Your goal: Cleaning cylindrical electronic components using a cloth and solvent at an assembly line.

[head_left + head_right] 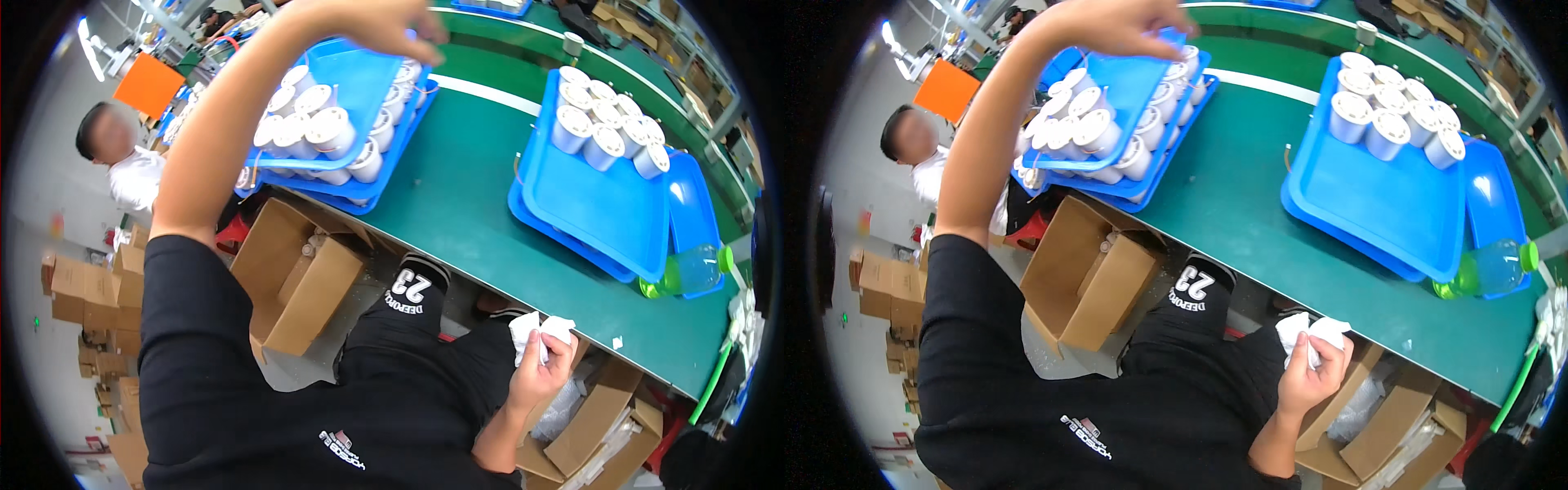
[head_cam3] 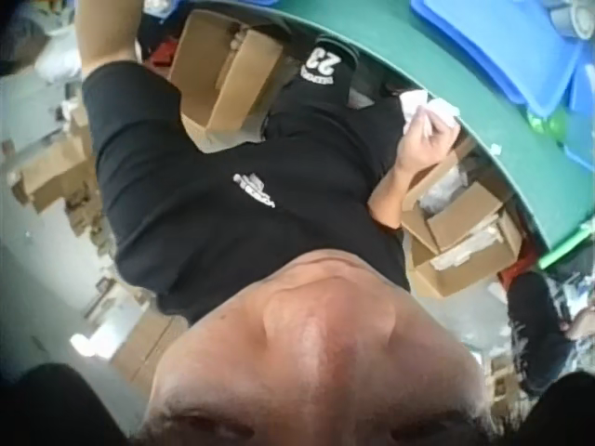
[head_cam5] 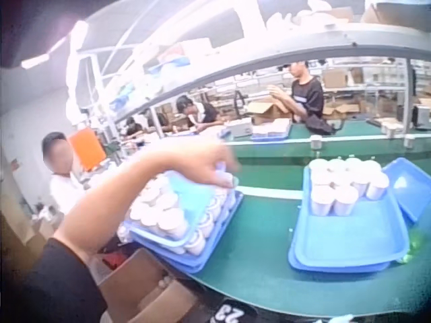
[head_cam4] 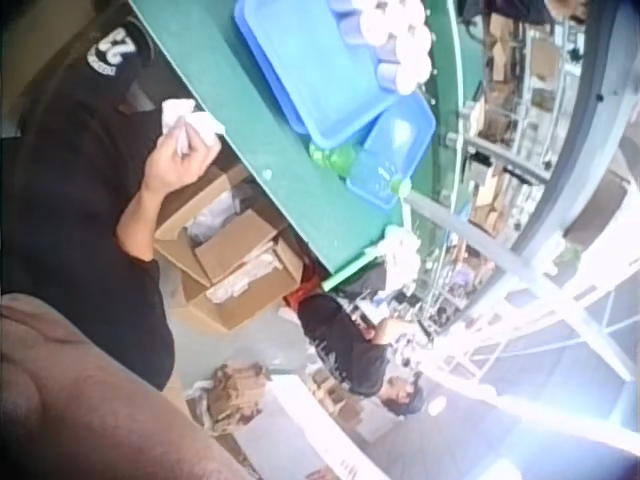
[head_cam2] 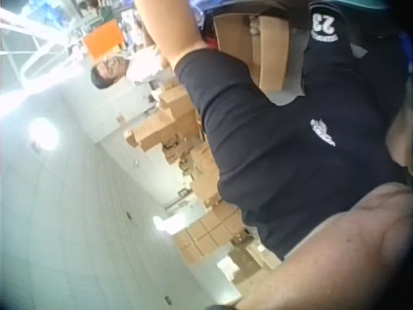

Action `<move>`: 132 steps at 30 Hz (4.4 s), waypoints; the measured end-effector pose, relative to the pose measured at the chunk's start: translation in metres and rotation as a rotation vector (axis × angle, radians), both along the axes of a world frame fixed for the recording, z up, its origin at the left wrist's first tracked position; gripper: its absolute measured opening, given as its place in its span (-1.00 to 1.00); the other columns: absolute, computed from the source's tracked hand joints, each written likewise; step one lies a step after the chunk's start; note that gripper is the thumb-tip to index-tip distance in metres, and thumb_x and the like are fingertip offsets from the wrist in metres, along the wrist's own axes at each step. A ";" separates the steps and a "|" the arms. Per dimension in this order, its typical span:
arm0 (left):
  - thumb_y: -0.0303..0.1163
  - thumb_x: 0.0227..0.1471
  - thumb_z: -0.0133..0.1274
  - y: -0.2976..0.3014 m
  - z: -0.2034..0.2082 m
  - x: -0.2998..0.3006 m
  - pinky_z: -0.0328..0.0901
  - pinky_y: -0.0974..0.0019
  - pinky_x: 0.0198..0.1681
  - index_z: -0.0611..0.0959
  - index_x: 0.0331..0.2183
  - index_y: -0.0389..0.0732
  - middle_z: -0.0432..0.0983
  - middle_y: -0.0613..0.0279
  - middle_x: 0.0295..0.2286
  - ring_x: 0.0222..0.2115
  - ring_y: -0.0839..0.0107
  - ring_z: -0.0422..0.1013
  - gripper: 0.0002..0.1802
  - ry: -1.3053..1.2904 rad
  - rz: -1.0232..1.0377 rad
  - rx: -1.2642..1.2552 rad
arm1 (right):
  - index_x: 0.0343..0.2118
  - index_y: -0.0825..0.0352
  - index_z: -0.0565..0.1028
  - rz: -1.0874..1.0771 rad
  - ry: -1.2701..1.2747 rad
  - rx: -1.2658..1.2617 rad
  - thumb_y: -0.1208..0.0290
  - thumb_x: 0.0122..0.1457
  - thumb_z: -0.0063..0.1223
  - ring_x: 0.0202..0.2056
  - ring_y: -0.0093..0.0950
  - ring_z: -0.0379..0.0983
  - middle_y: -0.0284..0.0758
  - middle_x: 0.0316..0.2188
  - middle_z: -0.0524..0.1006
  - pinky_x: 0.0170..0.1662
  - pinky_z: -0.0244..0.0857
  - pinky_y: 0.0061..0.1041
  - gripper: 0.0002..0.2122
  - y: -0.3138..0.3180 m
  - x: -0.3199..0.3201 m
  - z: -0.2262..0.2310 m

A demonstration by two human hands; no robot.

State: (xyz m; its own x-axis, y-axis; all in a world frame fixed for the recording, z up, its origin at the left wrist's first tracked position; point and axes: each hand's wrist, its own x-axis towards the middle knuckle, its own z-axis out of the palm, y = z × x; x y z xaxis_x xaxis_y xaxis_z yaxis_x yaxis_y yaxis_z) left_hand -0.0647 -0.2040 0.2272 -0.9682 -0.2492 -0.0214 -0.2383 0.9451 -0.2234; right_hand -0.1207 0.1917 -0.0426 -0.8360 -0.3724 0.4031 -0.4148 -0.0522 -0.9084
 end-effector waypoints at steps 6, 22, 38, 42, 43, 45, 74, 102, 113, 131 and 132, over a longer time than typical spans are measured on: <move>-0.04 -0.21 0.27 0.015 -0.019 0.110 0.37 0.24 -0.16 0.63 -0.14 -0.26 0.53 0.04 -0.27 -0.24 0.23 0.47 -0.37 -0.131 0.176 0.148 | -0.42 0.41 0.44 0.129 0.016 -0.018 0.71 -0.03 0.19 -0.33 -0.41 0.40 -0.22 -0.34 0.41 -0.26 0.28 -0.51 -0.85 -0.034 0.011 0.004; -0.47 -0.27 0.31 0.030 -0.037 0.137 0.38 0.32 -0.14 0.59 -0.11 -0.28 0.47 0.15 -0.20 -0.20 0.33 0.45 -0.44 0.637 -0.161 0.302 | -0.40 0.35 0.50 0.065 0.585 -0.223 0.71 -0.10 0.25 -0.33 -0.30 0.45 -0.25 -0.37 0.40 -0.27 0.34 -0.44 -0.80 -0.109 0.016 0.098; -0.67 -0.54 0.32 0.151 -0.141 0.099 0.39 0.16 -0.22 0.52 -0.12 -0.44 0.48 0.00 -0.27 -0.27 0.08 0.45 -0.26 1.040 -0.407 0.240 | -0.41 0.31 0.53 0.139 0.675 -0.242 0.63 -0.20 0.34 -0.44 -0.31 0.39 -0.24 -0.43 0.45 -0.44 0.29 -0.45 -0.75 -0.148 0.019 0.122; -0.65 -0.54 0.30 0.160 -0.171 0.084 0.41 0.18 -0.27 0.55 -0.15 -0.42 0.47 0.05 -0.27 -0.28 0.07 0.43 -0.31 1.198 -0.382 0.190 | -0.40 0.35 0.50 -0.044 0.631 -0.169 0.61 -0.15 0.35 -0.41 -0.30 0.43 -0.21 -0.42 0.43 -0.42 0.33 -0.46 -0.76 -0.126 0.039 0.098; -0.65 -0.51 0.31 0.164 -0.173 0.085 0.41 0.17 -0.23 0.56 -0.15 -0.39 0.45 0.03 -0.22 -0.26 0.08 0.43 -0.32 1.189 -0.334 0.242 | -0.40 0.35 0.50 -0.048 0.629 -0.163 0.61 -0.15 0.35 -0.41 -0.30 0.43 -0.21 -0.42 0.43 -0.42 0.33 -0.46 -0.76 -0.124 0.041 0.086; -0.64 -0.51 0.33 0.174 -0.179 0.078 0.42 0.18 -0.23 0.56 -0.14 -0.36 0.44 0.03 -0.20 -0.26 0.08 0.43 -0.31 1.259 -0.285 0.305 | -0.34 0.37 0.40 -0.031 0.470 -0.252 0.66 -0.05 0.22 -0.36 -0.37 0.42 -0.20 -0.31 0.41 -0.33 0.34 -0.50 -0.77 -0.124 0.044 0.060; -0.13 0.08 0.13 0.215 -0.233 0.069 0.32 0.14 0.13 0.28 0.09 -0.34 0.30 -0.07 -0.03 0.00 0.05 0.30 -0.31 1.241 0.416 3.040 | 0.25 0.49 0.03 0.382 -0.276 -0.728 0.30 0.30 -0.24 0.03 -0.33 0.35 -0.14 0.04 0.37 0.11 0.24 -0.27 -0.46 -0.093 -0.043 0.085; 0.22 0.12 -0.13 0.216 -0.226 0.062 0.46 0.20 -0.04 0.39 -0.03 -0.40 0.38 0.04 -0.15 -0.19 0.31 0.42 -0.22 0.935 0.361 3.541 | -0.22 0.45 0.32 0.069 0.028 -0.523 0.62 0.19 -0.01 -0.15 -0.48 0.42 -0.14 -0.13 0.43 -0.03 0.32 -0.51 -0.86 -0.073 -0.037 0.041; 0.23 0.14 -0.17 0.217 -0.233 0.059 0.45 0.23 -0.04 0.41 -0.04 -0.40 0.40 0.03 -0.14 -0.18 0.31 0.43 -0.22 0.988 0.379 3.439 | -0.23 0.45 0.33 0.056 0.150 -0.437 0.64 0.18 0.00 -0.21 -0.51 0.41 -0.14 -0.18 0.42 -0.08 0.30 -0.57 -0.86 -0.071 -0.034 0.039; -0.18 0.16 0.06 0.233 -0.226 0.054 0.30 0.34 -0.07 0.44 -0.01 -0.37 0.47 0.20 -0.16 -0.14 0.45 0.40 -0.49 1.403 0.338 2.333 | -0.41 0.41 0.54 0.204 0.660 -0.139 0.66 -0.31 0.37 -0.50 -0.34 0.40 -0.25 -0.39 0.46 -0.49 0.30 -0.47 -0.69 -0.095 0.005 0.044; -0.18 0.16 0.06 0.232 -0.228 0.055 0.30 0.34 -0.07 0.44 -0.01 -0.37 0.47 0.20 -0.16 -0.14 0.45 0.40 -0.49 1.407 0.334 2.333 | -0.41 0.41 0.54 0.219 0.653 -0.129 0.66 -0.31 0.37 -0.50 -0.33 0.42 -0.25 -0.40 0.47 -0.49 0.31 -0.47 -0.70 -0.094 0.007 0.043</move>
State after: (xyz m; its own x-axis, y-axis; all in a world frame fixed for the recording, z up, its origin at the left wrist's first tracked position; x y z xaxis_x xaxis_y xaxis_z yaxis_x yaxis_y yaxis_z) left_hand -0.0095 0.0280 -0.0009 -0.6574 -0.7477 -0.0934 0.5471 -0.5589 0.6232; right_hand -0.1133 0.0976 0.0007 -0.3185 -0.4204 0.8496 -0.8413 -0.2875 -0.4577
